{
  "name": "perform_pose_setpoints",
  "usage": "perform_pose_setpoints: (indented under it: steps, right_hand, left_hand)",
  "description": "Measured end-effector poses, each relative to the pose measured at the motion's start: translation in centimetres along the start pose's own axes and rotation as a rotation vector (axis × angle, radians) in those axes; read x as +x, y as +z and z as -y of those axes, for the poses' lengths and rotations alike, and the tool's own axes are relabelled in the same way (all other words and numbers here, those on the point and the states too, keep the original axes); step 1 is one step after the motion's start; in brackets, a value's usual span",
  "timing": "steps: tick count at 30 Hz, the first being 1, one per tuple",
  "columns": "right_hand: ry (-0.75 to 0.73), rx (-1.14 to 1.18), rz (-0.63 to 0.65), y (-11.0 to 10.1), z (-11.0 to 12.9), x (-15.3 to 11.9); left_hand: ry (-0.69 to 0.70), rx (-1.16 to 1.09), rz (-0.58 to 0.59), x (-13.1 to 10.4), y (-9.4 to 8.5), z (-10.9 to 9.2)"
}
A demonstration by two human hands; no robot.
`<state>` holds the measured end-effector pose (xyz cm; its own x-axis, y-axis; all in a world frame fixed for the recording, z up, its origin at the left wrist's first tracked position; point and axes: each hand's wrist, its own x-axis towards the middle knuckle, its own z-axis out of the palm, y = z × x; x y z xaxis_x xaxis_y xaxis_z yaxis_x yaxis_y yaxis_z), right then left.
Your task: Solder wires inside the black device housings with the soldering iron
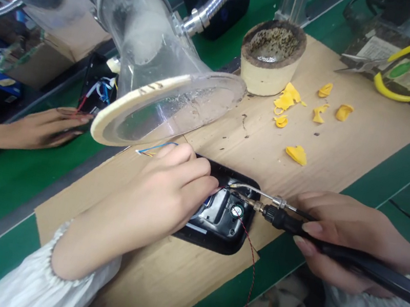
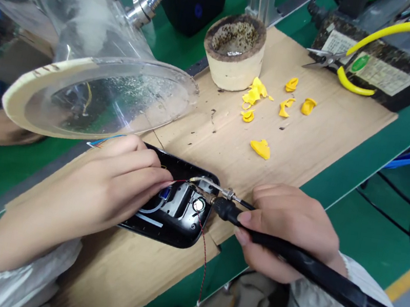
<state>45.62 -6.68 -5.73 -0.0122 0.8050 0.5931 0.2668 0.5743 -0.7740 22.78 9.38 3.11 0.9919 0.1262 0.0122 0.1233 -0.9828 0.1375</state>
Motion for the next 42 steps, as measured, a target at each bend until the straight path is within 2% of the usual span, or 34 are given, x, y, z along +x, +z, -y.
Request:
perform_pose_setpoints:
  steps: [8,14,24,42]
  right_hand:
    - [-0.038,-0.003,0.005,0.0,0.0,0.4]
    - [-0.049,-0.031,0.125,-0.8,0.5,1.5]
    - [-0.131,0.003,-0.030,-0.1,0.3,0.9]
    - [-0.108,-0.017,0.026,-0.3,0.3,1.1]
  left_hand:
    - [0.008,-0.008,0.008,0.0,-0.1,0.0]
    - [0.006,-0.030,0.001,0.0,-0.1,0.1]
    - [0.003,-0.030,0.006,0.1,-0.1,0.1]
    - [0.010,-0.021,0.000,0.0,-0.1,0.0]
